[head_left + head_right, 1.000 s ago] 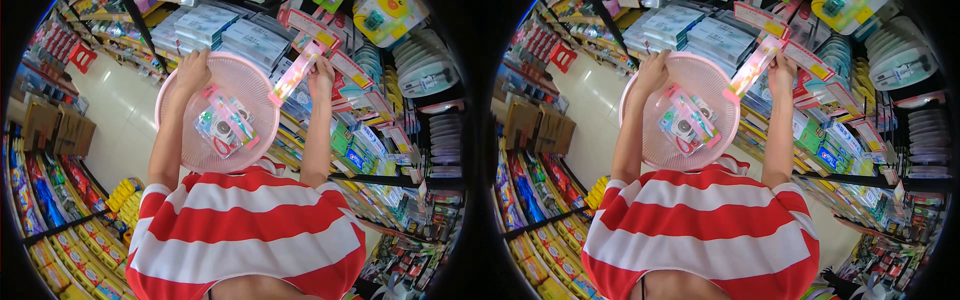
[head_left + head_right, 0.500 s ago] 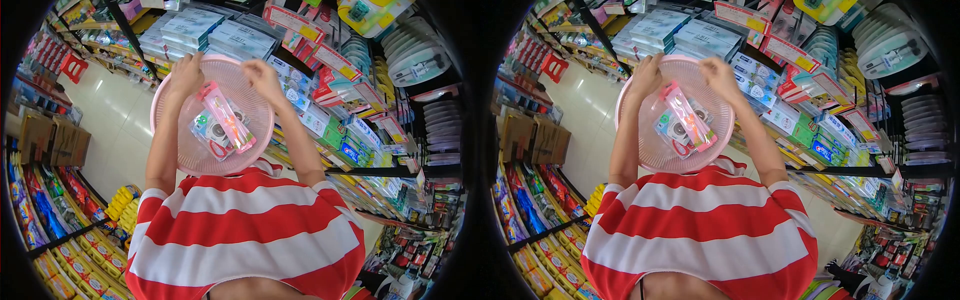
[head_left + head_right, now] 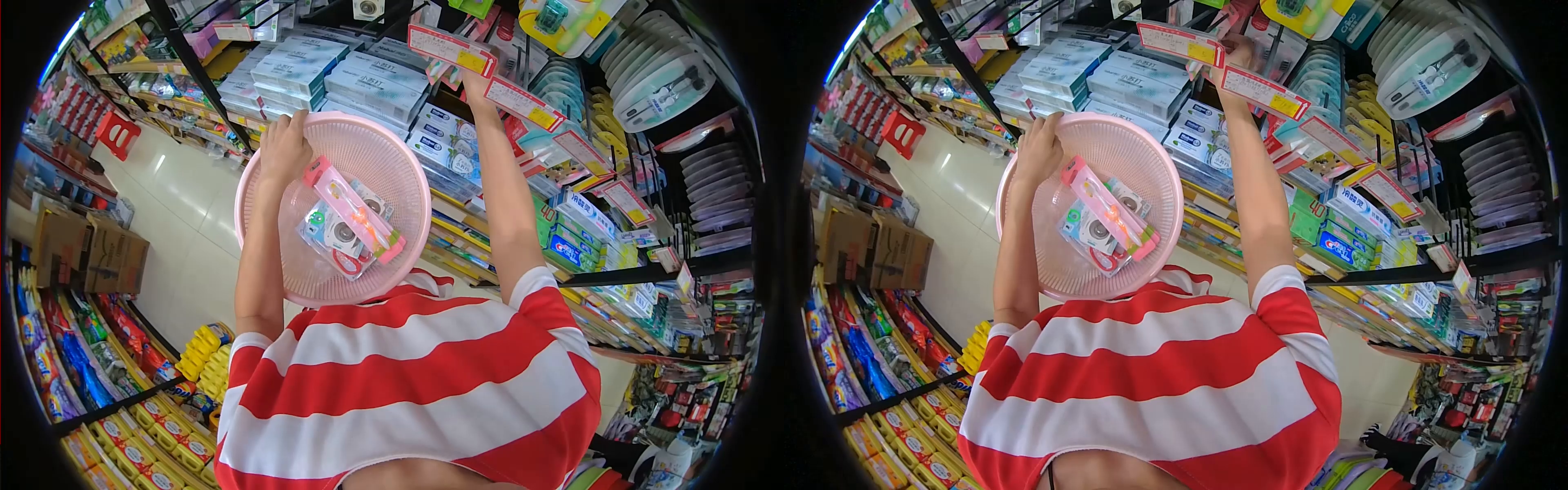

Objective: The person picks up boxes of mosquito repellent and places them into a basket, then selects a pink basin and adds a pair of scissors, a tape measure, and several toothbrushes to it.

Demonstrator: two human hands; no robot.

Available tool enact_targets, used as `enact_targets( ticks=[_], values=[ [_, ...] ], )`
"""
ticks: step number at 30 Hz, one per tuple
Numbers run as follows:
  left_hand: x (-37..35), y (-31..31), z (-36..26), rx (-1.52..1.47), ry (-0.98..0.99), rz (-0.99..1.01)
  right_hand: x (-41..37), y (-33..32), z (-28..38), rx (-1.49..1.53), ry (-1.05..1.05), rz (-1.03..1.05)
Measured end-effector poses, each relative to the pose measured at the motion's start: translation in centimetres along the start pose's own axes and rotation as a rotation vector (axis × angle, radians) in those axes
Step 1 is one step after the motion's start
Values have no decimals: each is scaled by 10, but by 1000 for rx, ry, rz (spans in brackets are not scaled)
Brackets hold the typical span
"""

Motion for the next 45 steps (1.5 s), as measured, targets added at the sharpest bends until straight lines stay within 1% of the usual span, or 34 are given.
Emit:
enact_targets(
  ticks=[3,5,7,9,12,15,18,21,24,25,28,29,31,32,34,36,38,40,41,44,45],
  values=[
    [-1,0,0,21,6,-12,3,-13,27,61,-12,-67],
    [-2,1,1,25,9,-15,11,-4,16,163,64,-22],
    [-3,2,1,16,6,-9,14,-2,7,132,90,0],
    [-2,3,1,27,5,-6,15,-12,18,-30,67,-2],
    [-3,5,2,32,7,-11,15,-19,27,136,57,-33],
    [-3,5,2,35,-1,6,13,-28,35,178,30,-54],
    [-3,6,1,32,-8,24,11,-29,28,192,125,58],
    [-4,7,1,20,-12,31,5,-29,24,198,144,68],
    [-4,7,-1,8,-13,28,-12,-31,24,560,415,56],
    [-3,7,-1,5,-14,24,-16,-31,12,543,326,143],
    [-1,10,-1,10,-13,28,-29,-37,15,730,448,190],
    [-1,11,-1,8,-9,26,-31,-33,15,970,515,217],
    [0,13,-2,3,4,22,-47,-29,12,997,690,328],
    [2,15,-3,2,11,24,-57,-30,22,1008,777,383],
    [3,17,-5,-1,27,27,-76,-31,57,960,680,697],
    [5,16,-10,-7,21,41,-103,-16,71,816,586,930],
    [8,19,-13,-20,29,47,-137,5,86,805,547,1041],
    [11,24,-11,-35,46,43,-160,12,111,752,468,1189],
    [11,24,-11,-43,53,36,-169,15,114,715,486,1256],
    [10,22,-8,-55,53,28,-155,13,122,482,193,1075],
    [8,20,-6,-55,42,36,-142,11,118,422,194,1020]
  ],
)
Point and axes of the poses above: each hand's wrist, its own x-axis towards the middle knuckle, its own y-axis out of the palm, z = x × y, the point moved 4 cm from there along x, towards the middle knuckle, and after that the axes turned 2 degrees about -x, right-handed, at the moved point
